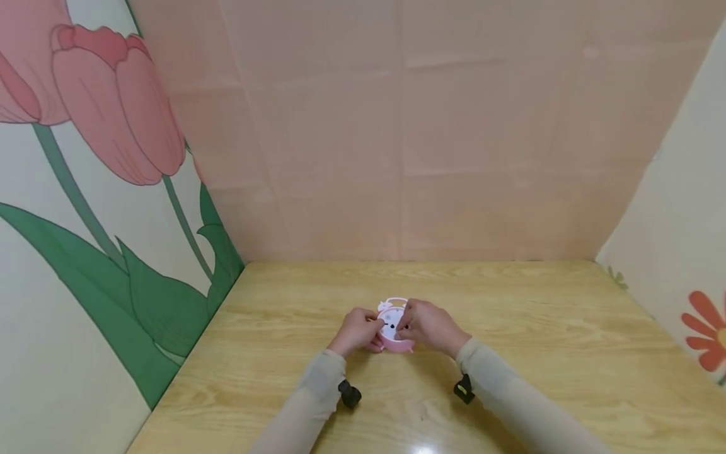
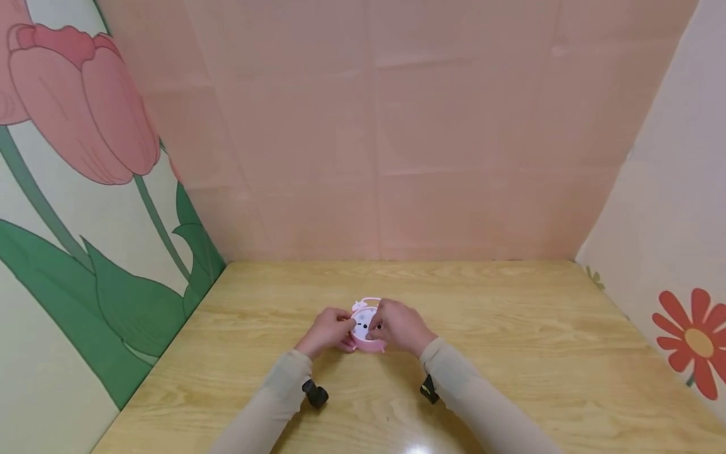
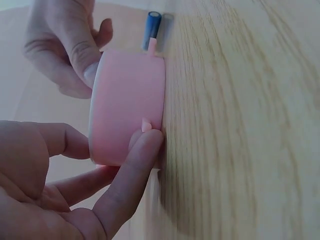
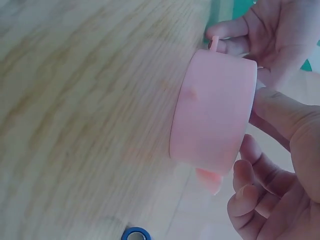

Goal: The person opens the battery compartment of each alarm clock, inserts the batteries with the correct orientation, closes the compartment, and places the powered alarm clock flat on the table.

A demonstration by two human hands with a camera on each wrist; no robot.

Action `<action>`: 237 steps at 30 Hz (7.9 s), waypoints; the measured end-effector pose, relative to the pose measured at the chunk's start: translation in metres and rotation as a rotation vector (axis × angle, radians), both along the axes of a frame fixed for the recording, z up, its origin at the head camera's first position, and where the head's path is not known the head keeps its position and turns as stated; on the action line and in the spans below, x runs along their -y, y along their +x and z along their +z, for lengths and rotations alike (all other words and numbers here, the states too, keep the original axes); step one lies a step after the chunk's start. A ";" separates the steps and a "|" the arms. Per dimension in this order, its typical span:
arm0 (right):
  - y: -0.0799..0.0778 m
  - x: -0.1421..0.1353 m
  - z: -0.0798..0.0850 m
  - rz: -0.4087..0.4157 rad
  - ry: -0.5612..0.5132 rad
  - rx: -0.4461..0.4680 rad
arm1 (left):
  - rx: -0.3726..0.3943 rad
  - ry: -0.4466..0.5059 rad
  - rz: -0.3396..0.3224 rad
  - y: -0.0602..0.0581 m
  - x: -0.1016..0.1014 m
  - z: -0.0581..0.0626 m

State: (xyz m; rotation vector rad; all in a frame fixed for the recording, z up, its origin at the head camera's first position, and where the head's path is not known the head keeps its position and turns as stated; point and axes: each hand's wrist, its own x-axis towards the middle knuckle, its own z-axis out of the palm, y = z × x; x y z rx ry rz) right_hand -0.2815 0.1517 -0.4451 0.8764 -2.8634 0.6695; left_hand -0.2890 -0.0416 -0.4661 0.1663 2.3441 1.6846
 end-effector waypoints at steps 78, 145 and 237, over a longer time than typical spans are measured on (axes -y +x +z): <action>-0.009 -0.028 0.011 0.016 0.049 -0.412 | 0.064 0.027 -0.044 -0.006 0.005 -0.002; -0.011 -0.041 0.000 -0.294 0.047 0.103 | 0.056 0.009 -0.050 -0.002 0.005 0.003; -0.002 0.024 -0.016 -0.497 -0.302 0.433 | 0.098 0.131 -0.017 0.000 0.001 0.000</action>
